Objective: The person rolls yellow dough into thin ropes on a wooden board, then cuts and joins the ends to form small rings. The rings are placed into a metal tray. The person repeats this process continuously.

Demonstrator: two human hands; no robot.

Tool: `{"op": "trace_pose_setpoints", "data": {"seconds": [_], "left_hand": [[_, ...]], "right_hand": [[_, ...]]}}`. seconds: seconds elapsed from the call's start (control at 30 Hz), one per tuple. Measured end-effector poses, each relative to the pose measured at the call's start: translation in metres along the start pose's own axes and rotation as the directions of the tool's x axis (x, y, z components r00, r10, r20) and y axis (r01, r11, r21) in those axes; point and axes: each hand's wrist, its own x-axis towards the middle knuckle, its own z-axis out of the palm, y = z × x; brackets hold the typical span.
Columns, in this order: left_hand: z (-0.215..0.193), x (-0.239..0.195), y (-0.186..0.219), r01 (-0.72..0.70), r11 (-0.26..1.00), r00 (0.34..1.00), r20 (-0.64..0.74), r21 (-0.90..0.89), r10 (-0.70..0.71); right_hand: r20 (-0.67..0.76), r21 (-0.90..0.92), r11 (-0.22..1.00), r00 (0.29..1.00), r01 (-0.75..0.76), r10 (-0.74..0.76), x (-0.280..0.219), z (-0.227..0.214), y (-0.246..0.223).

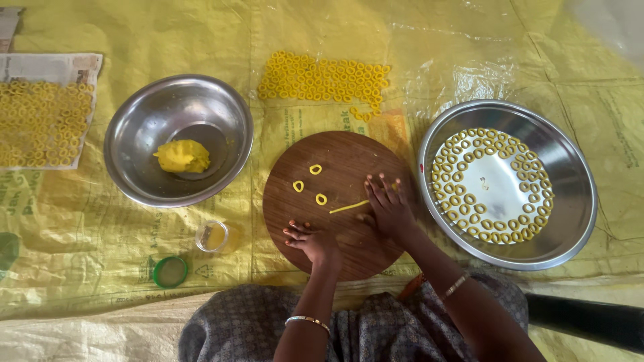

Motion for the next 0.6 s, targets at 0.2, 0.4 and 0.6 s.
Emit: {"op": "trace_pose_setpoints", "data": {"seconds": [0.2,0.4,0.6], "left_hand": [[0.002,-0.001,-0.004,-0.03,0.999,1.0,0.009,-0.027,0.03],[0.006,0.002,-0.002,-0.047,0.999,0.999,0.008,0.009,0.047],[0.003,0.0,-0.004,-0.032,0.999,0.999,0.017,0.011,0.032]], "right_hand": [[0.21,-0.05,0.998,0.976,-0.045,0.055,-0.027,-0.018,-0.007],[0.201,-0.014,0.999,0.979,-0.044,0.046,-0.059,-0.031,-0.008],[0.066,-0.078,0.997,0.997,-0.028,0.033,0.005,0.011,0.012]]}}
